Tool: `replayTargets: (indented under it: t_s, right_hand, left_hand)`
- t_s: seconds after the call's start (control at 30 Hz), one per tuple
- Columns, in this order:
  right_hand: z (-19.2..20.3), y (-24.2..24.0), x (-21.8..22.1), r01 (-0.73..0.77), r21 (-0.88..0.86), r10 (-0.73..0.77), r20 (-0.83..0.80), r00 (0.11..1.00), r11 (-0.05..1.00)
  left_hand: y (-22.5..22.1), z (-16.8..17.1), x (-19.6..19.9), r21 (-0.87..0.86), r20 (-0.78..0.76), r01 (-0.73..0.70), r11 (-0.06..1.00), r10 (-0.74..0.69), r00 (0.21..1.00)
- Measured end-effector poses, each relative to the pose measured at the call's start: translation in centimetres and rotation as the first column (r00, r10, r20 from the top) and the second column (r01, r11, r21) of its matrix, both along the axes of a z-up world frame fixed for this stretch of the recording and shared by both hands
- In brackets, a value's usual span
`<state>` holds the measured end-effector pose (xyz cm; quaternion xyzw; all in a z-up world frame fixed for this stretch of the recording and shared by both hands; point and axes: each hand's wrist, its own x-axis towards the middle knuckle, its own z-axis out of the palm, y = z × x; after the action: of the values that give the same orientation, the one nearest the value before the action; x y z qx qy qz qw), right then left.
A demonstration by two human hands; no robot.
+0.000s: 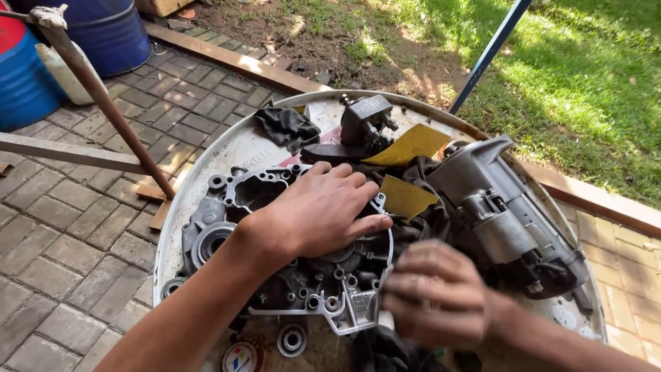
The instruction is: Sanding the interior surfaces of an engine casing using a small piece of sandpaper to smooth the metal.
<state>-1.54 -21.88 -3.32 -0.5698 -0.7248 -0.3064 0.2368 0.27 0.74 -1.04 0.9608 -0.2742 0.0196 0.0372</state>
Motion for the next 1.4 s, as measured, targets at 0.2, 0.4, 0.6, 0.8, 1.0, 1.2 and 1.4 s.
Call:
replayTargets:
  t_s: [0.2, 0.4, 0.6, 0.8, 1.0, 1.2, 1.4]
  right_hand:
    - [-0.3, -0.1, -0.4, -0.023, -0.015, 0.023, 0.0, 1.0, 1.0]
    - [-0.3, 0.1, -0.2, 0.048, 0.07, -0.043, -0.08, 0.996, 0.996]
    - [0.3, -0.3, -0.3, 0.14, -0.006, -0.14, -0.066, 0.988, 0.99]
    - [0.7, 0.4, -0.5, 0.057, 0.07, -0.066, 0.133, 0.989, 0.996]
    - [1.0, 0.8, -1.2, 0.019, -0.029, -0.019, 0.001, 1.0, 0.999]
    - [2.6, 0.8, -0.2, -0.055, -0.085, 0.045, -0.113, 0.993, 0.995]
    - [3.5, 0.2, -1.0, 0.181, 0.139, -0.147, -0.226, 0.963, 0.974]
  left_hand:
    - [0.1, -0.1, 0.0, -0.021, 0.02, 0.008, 1.0, -0.007, 1.0]
    - [0.0, 0.1, -0.1, -0.018, 0.032, 0.008, 1.0, -0.007, 0.999]
    - [-0.2, -0.1, -0.2, -0.029, 0.022, 0.013, 1.0, -0.012, 1.0]
    - [-0.1, 0.0, -0.2, 0.004, -0.007, 0.02, 1.0, -0.02, 1.0]
    - [0.0, -0.4, -0.1, -0.015, 0.029, 0.01, 1.0, -0.009, 1.0]
    - [-0.1, -0.1, -0.1, -0.007, -0.025, -0.014, 1.0, 0.013, 1.0]
    - [-0.2, -0.2, 0.1, -0.008, -0.012, -0.012, 1.0, 0.012, 1.0]
